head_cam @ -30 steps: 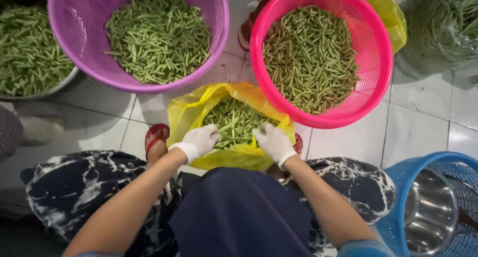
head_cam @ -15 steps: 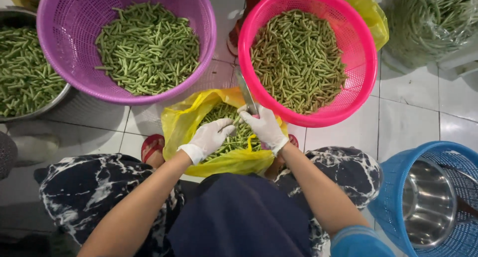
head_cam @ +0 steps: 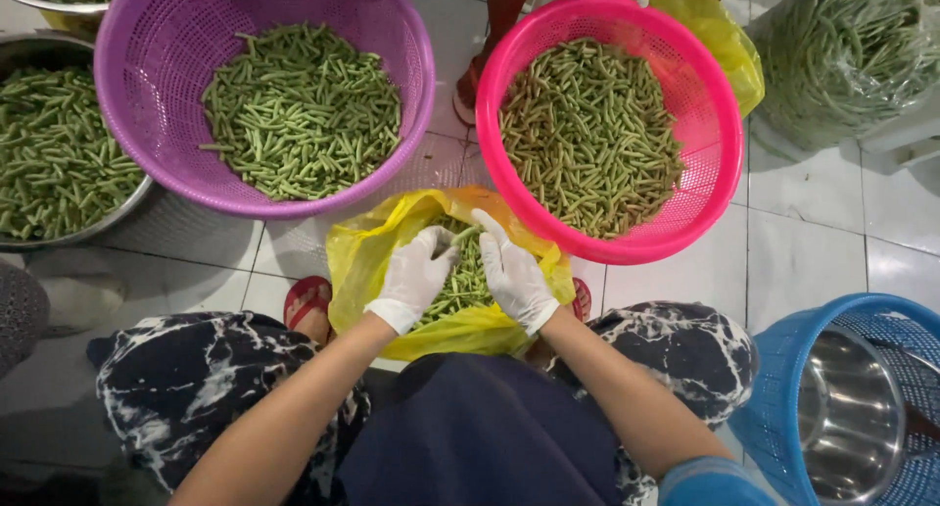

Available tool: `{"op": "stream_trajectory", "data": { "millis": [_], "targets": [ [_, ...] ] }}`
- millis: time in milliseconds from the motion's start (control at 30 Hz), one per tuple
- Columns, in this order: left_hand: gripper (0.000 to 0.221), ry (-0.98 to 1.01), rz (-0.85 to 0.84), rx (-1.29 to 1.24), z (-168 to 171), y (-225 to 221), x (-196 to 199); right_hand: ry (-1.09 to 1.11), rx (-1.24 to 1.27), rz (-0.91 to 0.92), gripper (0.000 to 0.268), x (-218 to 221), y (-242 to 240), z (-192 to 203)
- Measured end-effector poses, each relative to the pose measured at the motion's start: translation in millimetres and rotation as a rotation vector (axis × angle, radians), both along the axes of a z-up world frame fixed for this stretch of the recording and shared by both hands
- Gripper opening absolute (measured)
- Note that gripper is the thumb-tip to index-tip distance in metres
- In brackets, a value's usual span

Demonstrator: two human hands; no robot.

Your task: Trimming the ends of green beans with a knife and sorting them into different baskets.

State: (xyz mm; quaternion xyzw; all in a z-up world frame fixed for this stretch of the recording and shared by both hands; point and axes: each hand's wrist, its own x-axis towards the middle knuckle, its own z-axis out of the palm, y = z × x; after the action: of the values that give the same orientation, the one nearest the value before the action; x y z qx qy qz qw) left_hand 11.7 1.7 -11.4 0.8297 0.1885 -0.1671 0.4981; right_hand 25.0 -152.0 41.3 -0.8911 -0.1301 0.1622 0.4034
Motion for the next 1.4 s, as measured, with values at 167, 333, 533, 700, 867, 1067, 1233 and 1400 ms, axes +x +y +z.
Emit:
{"op": "stream_trajectory", "data": {
  "millis": [167, 333, 533, 700, 867, 1067, 1233, 1400],
  "targets": [
    [0.012, -0.098, 0.075, -0.161, 8, -6, -13, 0.085, 0.097, -0.145, 0.05, 6, 2, -30],
    [0.015, -0.514, -0.061, 0.049, -21, -5, -21, 0.404, 0.441, -0.394, 0.054, 6, 1, -92],
    [0.015, -0.657, 0.006, -0.105, -18, -5, -25, 0.891, 0.746, -0.461, 0.053, -1, 3, -43],
    [0.004, -0.444, 0.247, -0.303, 12, 2, -18, 0.867, 0.643, -0.468, 0.056, 3, 2, -57],
    [0.012, -0.35, 0.676, -0.702, 19, 30, -3, 0.719, 0.09, -0.469, 0.058, 7, -19, -118],
    [0.014, -0.31, 0.859, -0.691, 47, 59, 7, 0.666, -0.184, -0.219, 0.067, 21, -31, -128],
    [0.019, -0.216, 0.472, -0.545, -2, 29, -11, 0.634, 0.112, -0.22, 0.058, 15, -8, -63],
    [0.036, -0.053, 0.17, -0.553, -49, 1, -14, 0.456, 0.391, -0.333, 0.043, 17, 17, -32]
  ]
}}
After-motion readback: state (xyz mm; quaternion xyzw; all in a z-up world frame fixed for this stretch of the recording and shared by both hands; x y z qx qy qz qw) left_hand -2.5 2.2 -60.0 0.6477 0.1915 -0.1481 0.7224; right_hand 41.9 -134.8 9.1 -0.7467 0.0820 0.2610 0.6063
